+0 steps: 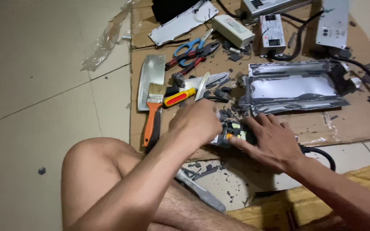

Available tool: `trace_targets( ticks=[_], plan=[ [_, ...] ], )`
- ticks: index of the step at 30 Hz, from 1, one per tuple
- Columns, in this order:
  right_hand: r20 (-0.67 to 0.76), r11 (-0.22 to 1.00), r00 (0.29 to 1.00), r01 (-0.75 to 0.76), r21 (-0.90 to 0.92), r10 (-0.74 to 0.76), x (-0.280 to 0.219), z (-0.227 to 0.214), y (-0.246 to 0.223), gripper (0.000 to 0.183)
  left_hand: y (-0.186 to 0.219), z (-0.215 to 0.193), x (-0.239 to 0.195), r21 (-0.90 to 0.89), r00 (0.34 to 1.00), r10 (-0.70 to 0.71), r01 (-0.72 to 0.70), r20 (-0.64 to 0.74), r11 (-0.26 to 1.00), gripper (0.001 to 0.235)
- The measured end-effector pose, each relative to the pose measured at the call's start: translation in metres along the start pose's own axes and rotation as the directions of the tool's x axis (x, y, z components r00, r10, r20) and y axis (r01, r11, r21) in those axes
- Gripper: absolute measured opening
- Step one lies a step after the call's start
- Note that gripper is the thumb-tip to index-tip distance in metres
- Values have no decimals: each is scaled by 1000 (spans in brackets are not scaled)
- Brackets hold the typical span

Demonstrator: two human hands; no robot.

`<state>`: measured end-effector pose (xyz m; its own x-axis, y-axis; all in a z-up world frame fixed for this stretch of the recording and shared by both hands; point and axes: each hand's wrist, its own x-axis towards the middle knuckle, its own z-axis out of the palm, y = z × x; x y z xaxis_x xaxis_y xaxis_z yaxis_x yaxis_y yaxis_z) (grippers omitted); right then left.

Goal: The person sits on the floor and uses a small tool to pry open and disassemble a black electronic device. They remove the casing and internal components, placing them on the surrounding cardboard.

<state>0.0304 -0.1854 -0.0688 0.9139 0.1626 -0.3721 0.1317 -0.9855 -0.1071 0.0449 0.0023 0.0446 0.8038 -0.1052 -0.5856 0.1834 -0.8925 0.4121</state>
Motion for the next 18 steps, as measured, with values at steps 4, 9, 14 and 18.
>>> trace_targets(
  ticks=[4,9,14,18],
  plan=[
    [15,988,1000,2,153,-4,12,-14,-1,72,-10,11,-26,-162,988,36,-60,-150,985,38],
    [54,941,998,-29,336,12,12,-30,-8,64,-36,26,-40,-190,995,-20,1,-97,982,41],
    [118,998,992,39,53,-45,0,-27,-16,96,-55,26,-41,-188,987,0,-30,-158,982,48],
    [61,992,994,98,-82,-93,-2,-19,-21,86,-57,32,-56,-228,989,42,-74,-141,971,47]
  ],
)
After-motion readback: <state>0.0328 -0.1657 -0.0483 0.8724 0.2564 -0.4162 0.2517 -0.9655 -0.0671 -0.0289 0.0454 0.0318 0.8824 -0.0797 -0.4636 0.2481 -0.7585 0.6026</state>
